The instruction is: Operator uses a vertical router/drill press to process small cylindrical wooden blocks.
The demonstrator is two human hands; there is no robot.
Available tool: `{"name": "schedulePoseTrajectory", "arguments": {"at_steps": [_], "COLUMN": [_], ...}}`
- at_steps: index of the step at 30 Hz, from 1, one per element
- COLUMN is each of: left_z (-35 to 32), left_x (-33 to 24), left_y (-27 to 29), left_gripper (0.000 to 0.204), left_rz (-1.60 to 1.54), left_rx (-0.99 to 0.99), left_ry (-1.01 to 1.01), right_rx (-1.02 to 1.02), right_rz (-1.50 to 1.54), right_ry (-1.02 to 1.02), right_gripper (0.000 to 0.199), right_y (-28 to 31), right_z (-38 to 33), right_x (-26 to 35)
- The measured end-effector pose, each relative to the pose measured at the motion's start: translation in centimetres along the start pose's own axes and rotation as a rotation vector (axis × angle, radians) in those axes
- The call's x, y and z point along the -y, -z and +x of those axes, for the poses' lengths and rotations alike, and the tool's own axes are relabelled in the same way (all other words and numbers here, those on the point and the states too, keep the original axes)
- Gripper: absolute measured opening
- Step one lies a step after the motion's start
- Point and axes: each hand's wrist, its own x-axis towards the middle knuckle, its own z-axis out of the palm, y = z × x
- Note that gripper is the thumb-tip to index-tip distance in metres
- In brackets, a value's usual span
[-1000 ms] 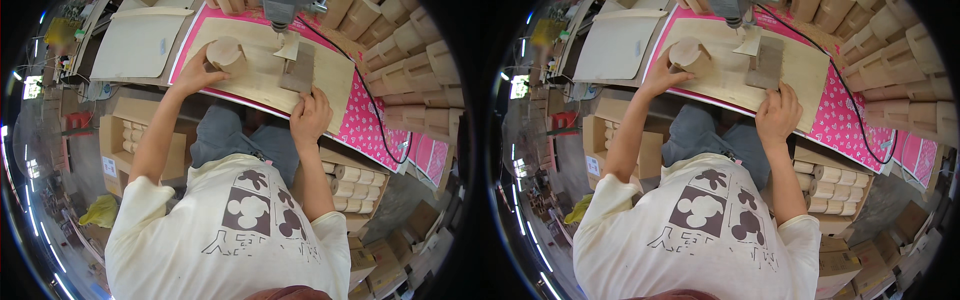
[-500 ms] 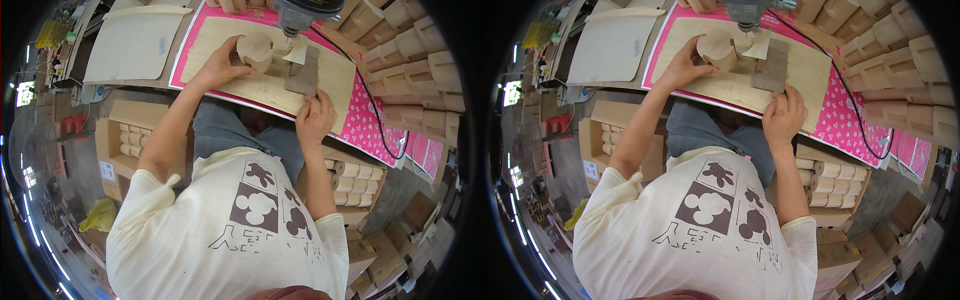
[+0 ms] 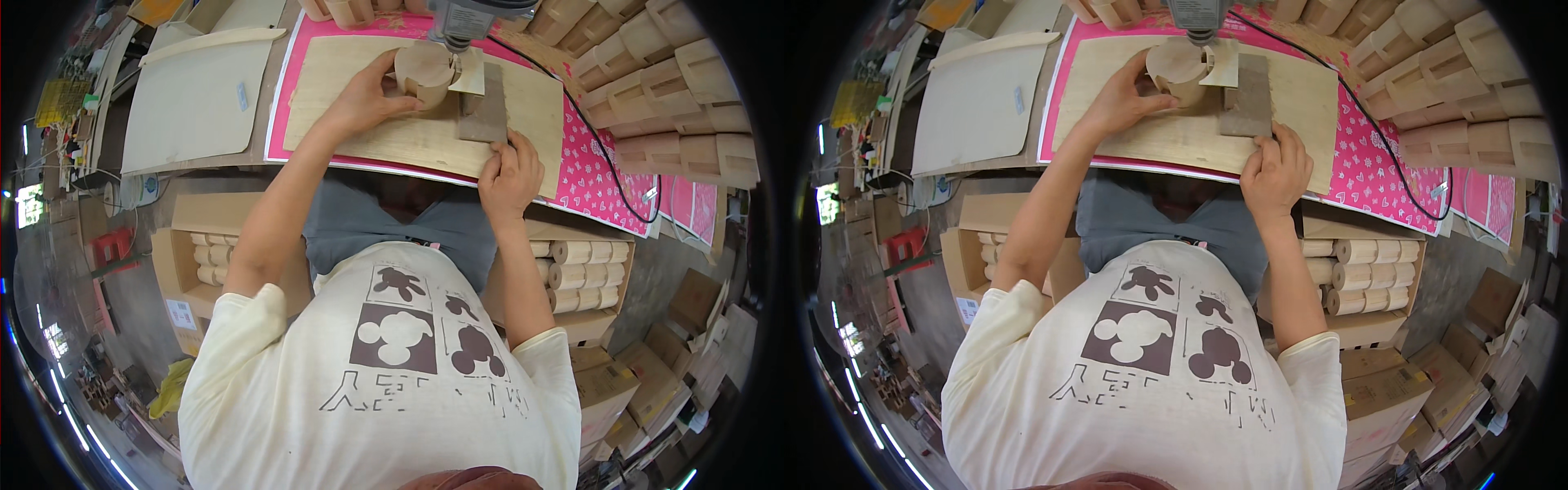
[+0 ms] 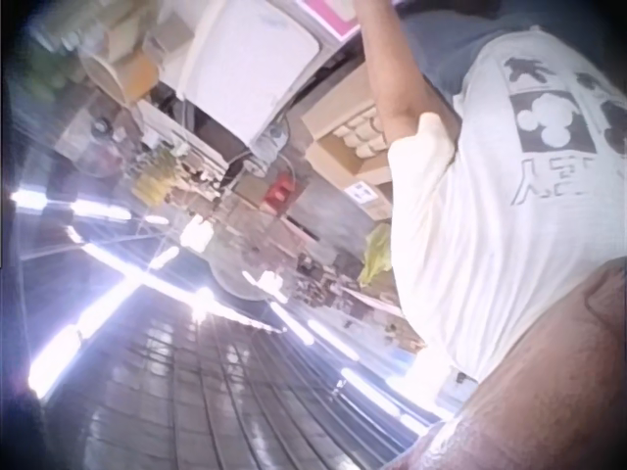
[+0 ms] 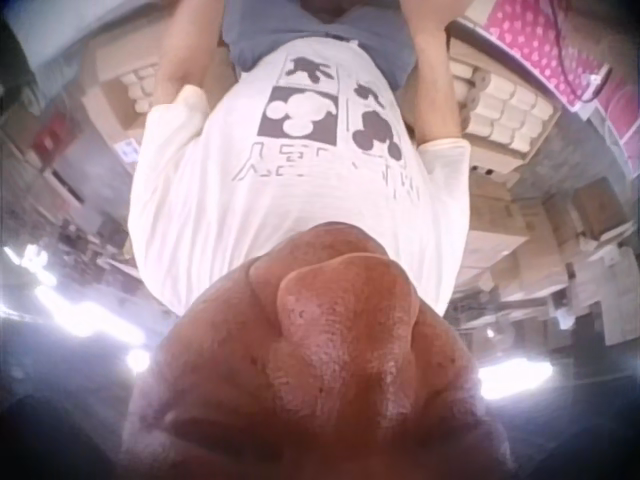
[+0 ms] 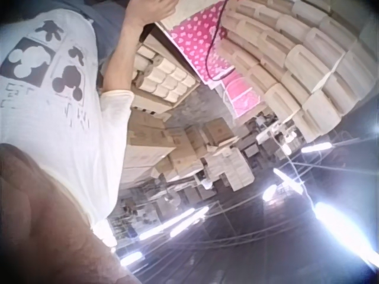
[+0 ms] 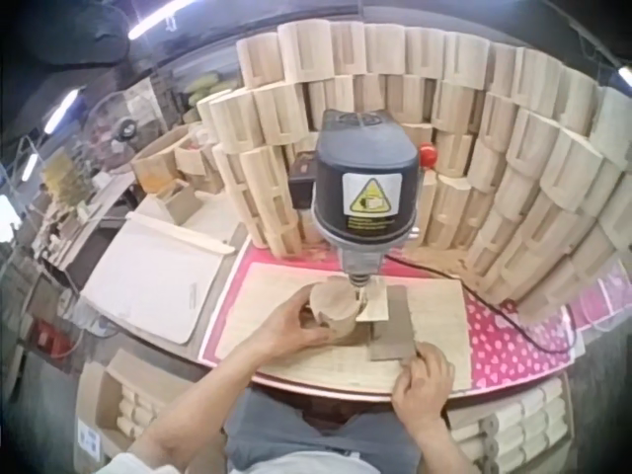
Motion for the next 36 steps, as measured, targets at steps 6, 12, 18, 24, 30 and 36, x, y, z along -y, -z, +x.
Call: {"name": "schedulePoseTrajectory", "arguments": {"at_steps": [6,12,18,24,30,36], "left_z": [0.1,0.2,0.2,0.3,0.4,0.5], "left_x": [-0.2,0.0,-0.4,0.0,0.8,2.5], "left_y": [-0.2,-0.3,-0.9,-0.8,-1.1,-1.0], "left_gripper": [0.098,0.097,0.095,0.096,0.098,0.103], "left_rz": [0.050,0.025,0.056,0.012,0.040,0.047], "left_rx": [0.007,0.004,-0.015,0.010,-0.025,-0.014], "left_ry": [-0.024,-0.022,-0.007,-0.036,-0.075,-0.094], "right_rx": [-0.006,-0.005,-0.002,0.000,0.060,0.026], "right_rz": [-0.003,-0.011,-0.006,0.001,0.153,0.758], "right_ry": [-0.014,-0.022,-0.024,-0.015,-0.099,-0.566], "right_gripper": [0.019,0.018,0.019,0.020,0.019,0.038], "right_y": [0.0,0.0,0.0,-0.2,1.4,4.9], "right_z": [0.1,0.1,0.0,0.0,0.9,11.3], "right_x": [0.2,0.3,0.1,0.0,-0.4,-1.9]}}
